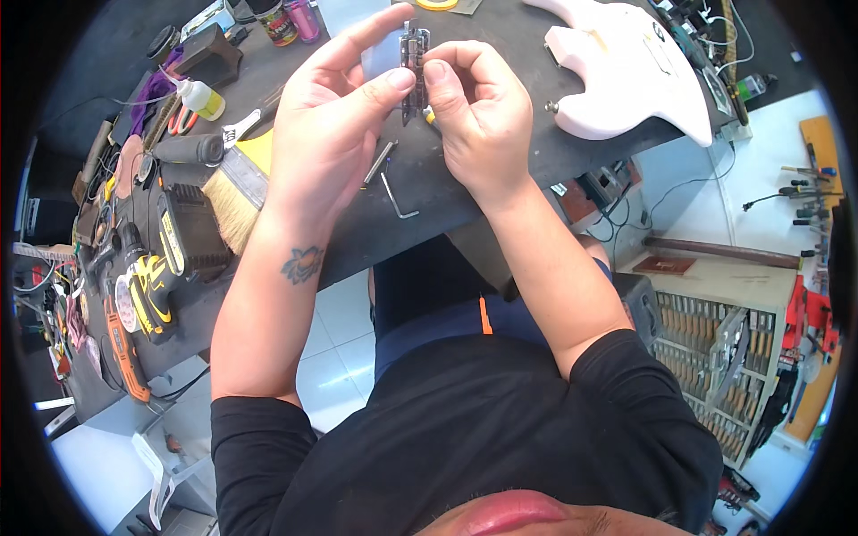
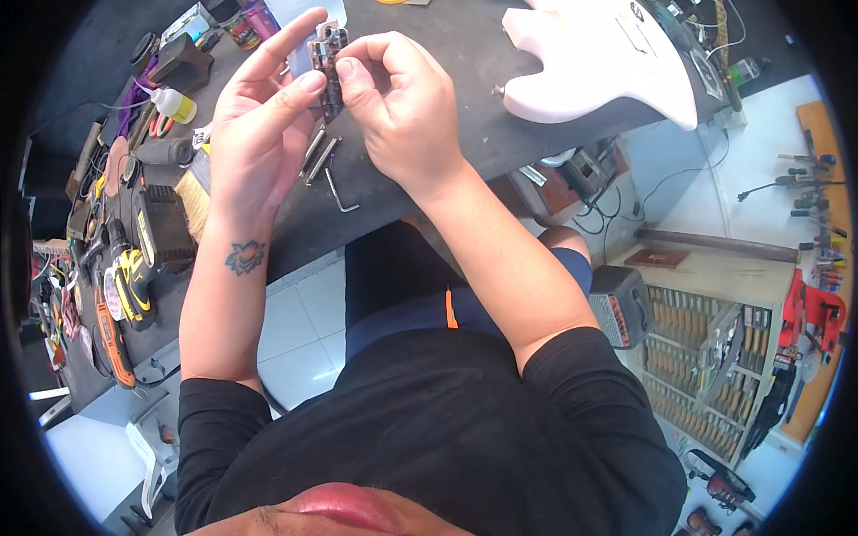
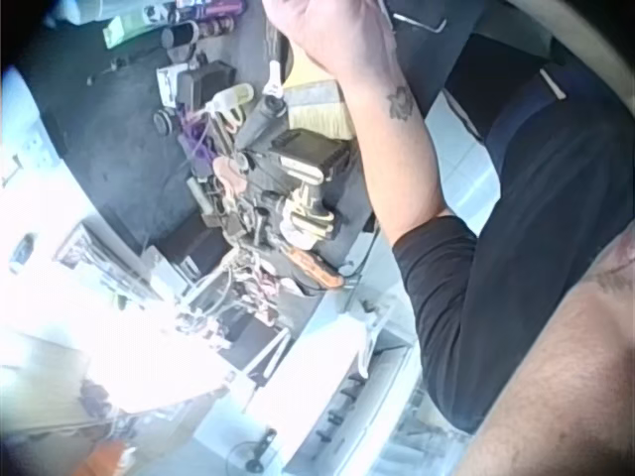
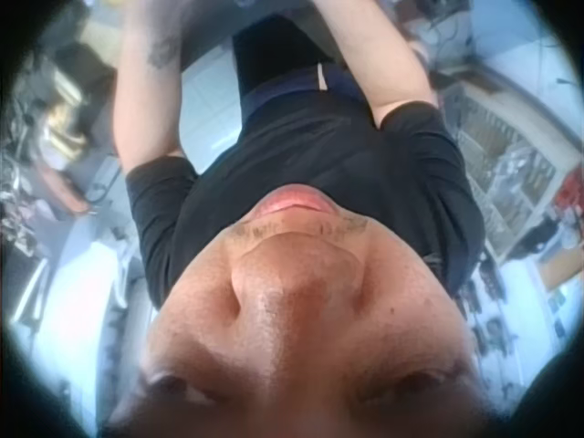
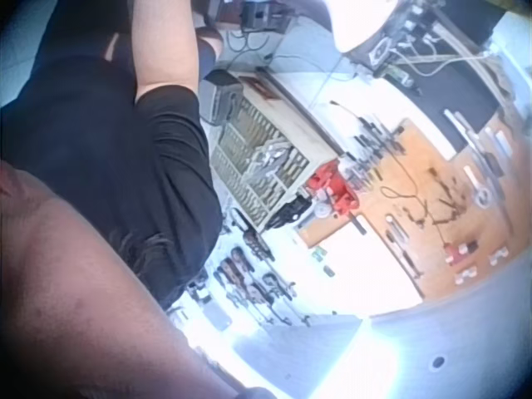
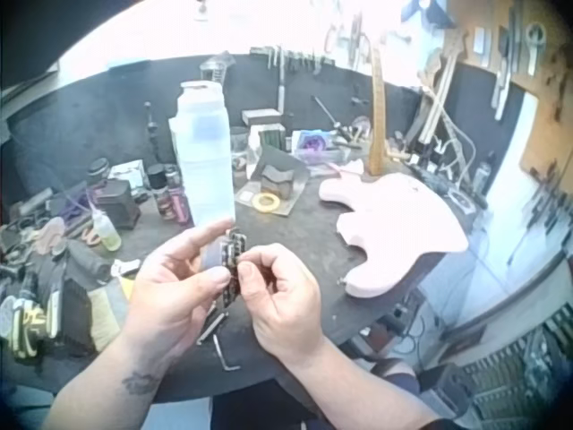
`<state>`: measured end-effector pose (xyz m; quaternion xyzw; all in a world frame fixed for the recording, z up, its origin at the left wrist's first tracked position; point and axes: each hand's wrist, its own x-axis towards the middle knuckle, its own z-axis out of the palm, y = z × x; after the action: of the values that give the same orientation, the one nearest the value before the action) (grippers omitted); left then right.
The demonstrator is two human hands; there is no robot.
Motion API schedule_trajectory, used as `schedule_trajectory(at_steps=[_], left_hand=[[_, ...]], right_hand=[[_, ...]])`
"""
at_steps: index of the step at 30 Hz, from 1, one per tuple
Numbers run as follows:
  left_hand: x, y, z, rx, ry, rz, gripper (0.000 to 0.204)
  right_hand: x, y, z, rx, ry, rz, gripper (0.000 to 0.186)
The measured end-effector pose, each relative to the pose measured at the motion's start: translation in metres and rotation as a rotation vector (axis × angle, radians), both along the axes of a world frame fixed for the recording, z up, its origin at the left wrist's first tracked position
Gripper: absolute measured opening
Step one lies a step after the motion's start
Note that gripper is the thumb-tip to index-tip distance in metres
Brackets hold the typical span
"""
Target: The person unscrews small components from a guitar bridge using a power drill and then replaces small screws by hand and with a screwdriver.
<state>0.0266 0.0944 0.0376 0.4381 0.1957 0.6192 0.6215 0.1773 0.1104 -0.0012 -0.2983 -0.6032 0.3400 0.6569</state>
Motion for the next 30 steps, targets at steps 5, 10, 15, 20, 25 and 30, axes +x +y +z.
schedule_trajectory(at_steps=[5,10,15,20,25,30], left_hand=[[0.0008,-0.0013,-0.0005,-0.010,0.009,-0.005,0.060],[0.0021,-0.0012,-0.0013,0.001,0.013,0.004,0.061],[0.0028,-0.0014,-0.0006,0.004,0.032,0.009,0.061],[0.0050,-0.0022,0.0002,0.031,0.050,0.038,0.061],[0.0035,-0.0025,0.0001,0.031,0.059,0.050,0.060],[0.0030,-0.0019,-0.0003,0.032,0.048,0.046,0.060]], right_hand=[[-0.0010,-0.0004,-0.0012,-0.030,0.057,0.010,0.018],[-0.0026,-0.0011,-0.0020,-0.031,0.084,-0.017,0.017],[-0.0010,-0.0018,-0.0015,-0.017,0.023,-0.075,0.017],[-0.0009,-0.0021,-0.0018,0.008,-0.018,-0.128,0.016],[-0.0004,-0.0035,-0.0011,-0.013,-0.014,-0.109,0.016],[-0.0006,-0.0049,0.0001,-0.009,0.002,-0.088,0.016]])
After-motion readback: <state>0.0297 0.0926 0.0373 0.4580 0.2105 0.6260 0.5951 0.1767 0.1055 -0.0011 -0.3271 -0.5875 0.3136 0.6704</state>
